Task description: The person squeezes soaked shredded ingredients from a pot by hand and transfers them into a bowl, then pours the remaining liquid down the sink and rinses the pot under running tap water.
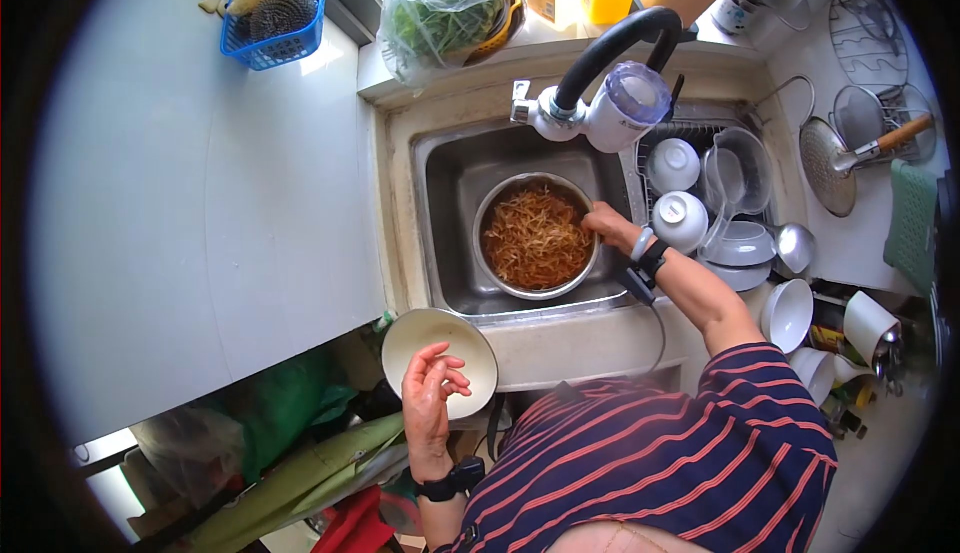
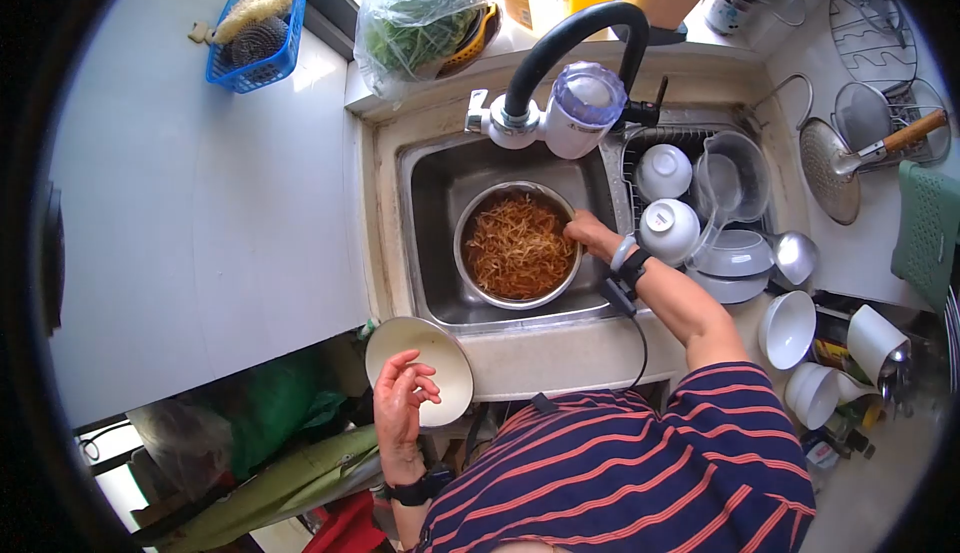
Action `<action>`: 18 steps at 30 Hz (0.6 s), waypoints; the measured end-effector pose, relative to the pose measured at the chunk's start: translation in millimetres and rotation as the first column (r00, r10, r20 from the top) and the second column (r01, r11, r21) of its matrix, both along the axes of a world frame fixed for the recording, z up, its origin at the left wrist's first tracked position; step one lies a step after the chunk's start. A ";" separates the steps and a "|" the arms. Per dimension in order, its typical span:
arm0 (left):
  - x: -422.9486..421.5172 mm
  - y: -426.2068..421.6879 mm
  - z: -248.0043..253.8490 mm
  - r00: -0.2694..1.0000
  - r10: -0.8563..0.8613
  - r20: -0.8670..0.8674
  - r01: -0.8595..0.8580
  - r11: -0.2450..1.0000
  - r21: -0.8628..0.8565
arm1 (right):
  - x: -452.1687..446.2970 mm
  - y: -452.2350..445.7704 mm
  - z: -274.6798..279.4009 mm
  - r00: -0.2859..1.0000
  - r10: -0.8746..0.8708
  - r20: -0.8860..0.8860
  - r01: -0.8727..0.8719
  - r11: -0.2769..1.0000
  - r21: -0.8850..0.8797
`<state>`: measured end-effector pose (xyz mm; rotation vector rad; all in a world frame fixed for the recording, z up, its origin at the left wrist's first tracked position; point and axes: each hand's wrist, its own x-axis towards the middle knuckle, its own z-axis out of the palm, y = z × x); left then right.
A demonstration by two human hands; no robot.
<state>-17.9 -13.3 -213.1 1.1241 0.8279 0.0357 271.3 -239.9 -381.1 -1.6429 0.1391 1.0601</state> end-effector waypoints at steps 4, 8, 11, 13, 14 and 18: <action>-2.3 -0.6 1.9 1.000 -0.001 -0.011 0.001 1.000 0.008 | -2.8 -5.2 -3.6 1.000 -0.021 -0.003 0.021 1.000 0.001; -6.3 -0.4 2.1 1.000 -0.001 -0.004 0.001 1.000 0.011 | -5.2 -11.3 -2.4 0.999 -0.018 0.030 0.018 1.000 -0.007; -9.6 -0.9 4.2 1.000 0.001 0.003 -0.001 1.000 0.019 | -6.8 -17.5 -3.5 0.999 -0.003 0.047 0.000 0.998 0.066; -11.7 -0.7 5.3 1.000 0.001 0.008 -0.001 1.000 0.025 | -8.6 -19.0 4.7 0.999 -0.033 0.043 0.027 0.989 0.142; -13.0 -0.3 5.6 1.000 0.005 0.007 -0.005 1.000 0.021 | -7.9 -20.5 2.7 0.998 -0.035 0.044 0.028 0.989 0.143; -18.2 -0.2 6.5 1.000 0.012 0.010 -0.013 1.000 0.025 | -7.6 -25.4 4.3 0.998 -0.011 0.056 0.000 0.984 0.179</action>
